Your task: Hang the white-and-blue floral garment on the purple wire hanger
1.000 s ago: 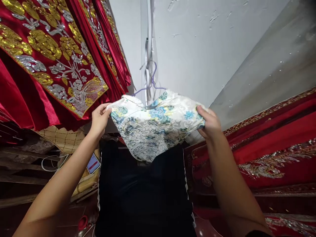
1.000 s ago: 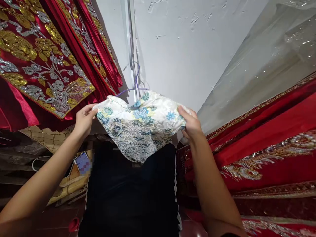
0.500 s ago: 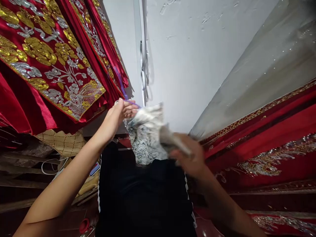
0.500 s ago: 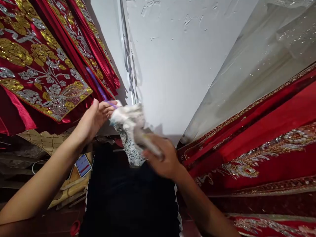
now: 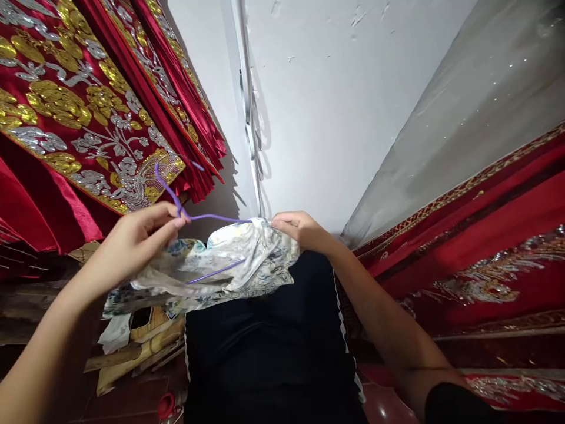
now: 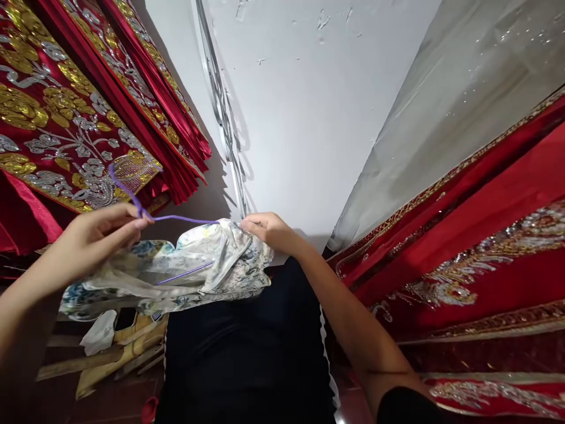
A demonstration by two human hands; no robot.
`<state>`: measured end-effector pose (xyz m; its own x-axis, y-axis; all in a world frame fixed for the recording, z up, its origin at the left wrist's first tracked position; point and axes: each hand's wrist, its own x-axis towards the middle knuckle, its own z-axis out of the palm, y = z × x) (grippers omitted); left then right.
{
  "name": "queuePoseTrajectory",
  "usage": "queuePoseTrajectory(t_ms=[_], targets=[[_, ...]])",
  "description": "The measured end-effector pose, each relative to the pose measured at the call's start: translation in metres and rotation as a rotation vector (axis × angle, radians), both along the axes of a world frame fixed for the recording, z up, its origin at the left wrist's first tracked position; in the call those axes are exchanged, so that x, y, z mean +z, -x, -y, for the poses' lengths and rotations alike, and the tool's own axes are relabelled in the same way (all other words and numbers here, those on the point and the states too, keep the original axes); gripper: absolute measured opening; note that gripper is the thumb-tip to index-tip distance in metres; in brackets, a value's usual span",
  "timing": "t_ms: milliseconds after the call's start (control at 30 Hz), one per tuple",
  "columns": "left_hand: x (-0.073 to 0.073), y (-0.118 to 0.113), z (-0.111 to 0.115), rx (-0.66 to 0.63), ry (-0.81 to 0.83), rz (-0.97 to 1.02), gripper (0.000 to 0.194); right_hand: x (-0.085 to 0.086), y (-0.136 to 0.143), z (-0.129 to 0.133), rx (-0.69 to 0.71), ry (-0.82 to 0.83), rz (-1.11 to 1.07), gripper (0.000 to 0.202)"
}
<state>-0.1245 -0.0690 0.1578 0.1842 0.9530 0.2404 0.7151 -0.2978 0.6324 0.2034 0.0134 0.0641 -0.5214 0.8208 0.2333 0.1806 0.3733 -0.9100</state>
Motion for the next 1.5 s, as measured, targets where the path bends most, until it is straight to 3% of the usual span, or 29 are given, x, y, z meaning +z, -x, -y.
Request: queuePoseTrajectory(t_ms=[67, 200, 300, 400, 500, 633, 800, 867, 933, 1033, 1100, 1200, 1267, 1367, 1500], targets=[[-0.004, -0.002, -0.021, 0.092, -0.188, 0.025, 0.023, 0.012, 0.000, -0.007, -0.043, 0.043, -0.097, 0.043], [-0.021, -0.016, -0.047, 0.178, -0.701, -0.047, 0.023, 0.041, -0.009, -0.037, -0.258, -0.042, -0.314, 0.044], [-0.040, -0.033, -0.052, 0.141, -0.848, -0.173, 0.021, 0.054, -0.024, -0.060, -0.408, -0.088, -0.439, 0.044], [-0.064, -0.055, -0.058, -0.013, -0.659, -0.246, 0.037, 0.050, -0.041, -0.069, -0.490, -0.088, -0.541, 0.040], [-0.085, -0.077, -0.069, -0.137, -0.380, -0.221, 0.049, 0.032, -0.053, -0.063, -0.573, -0.044, -0.604, 0.038], [-0.105, -0.098, -0.078, -0.166, -0.082, -0.358, 0.032, 0.003, -0.060, -0.049, -0.638, -0.029, -0.610, 0.041], [-0.136, -0.108, -0.060, -0.346, 0.111, -0.406, 0.021, -0.018, -0.064, -0.054, -0.705, -0.123, -0.524, 0.040], [-0.150, -0.110, -0.049, -0.318, 0.141, -0.352, 0.024, -0.026, -0.063, -0.054, -0.813, -0.211, -0.473, 0.032], [-0.162, -0.112, -0.039, -0.240, 0.165, -0.263, 0.024, -0.040, -0.058, -0.044, -1.014, -0.325, -0.451, 0.024], [-0.172, -0.118, -0.029, -0.166, 0.175, -0.078, 0.024, -0.076, -0.036, -0.010, -1.261, -0.379, -0.474, 0.026], [-0.176, -0.124, -0.023, -0.193, 0.175, 0.049, 0.025, -0.104, -0.013, 0.016, -1.112, -0.217, -0.438, 0.017], [-0.179, -0.133, -0.016, -0.213, 0.177, 0.223, 0.022, -0.138, 0.018, 0.040, -0.506, 0.040, -0.221, 0.019], [-0.180, -0.138, -0.012, -0.184, 0.183, 0.341, 0.021, -0.147, 0.031, 0.044, -0.323, 0.056, -0.119, 0.021], [-0.180, -0.145, -0.008, -0.155, 0.204, 0.572, 0.039, -0.145, 0.042, 0.041, -0.341, -0.019, -0.030, 0.014], [-0.167, -0.150, -0.016, -0.183, 0.234, 0.890, 0.044, -0.140, 0.053, 0.043, -0.422, -0.043, -0.057, 0.011]])
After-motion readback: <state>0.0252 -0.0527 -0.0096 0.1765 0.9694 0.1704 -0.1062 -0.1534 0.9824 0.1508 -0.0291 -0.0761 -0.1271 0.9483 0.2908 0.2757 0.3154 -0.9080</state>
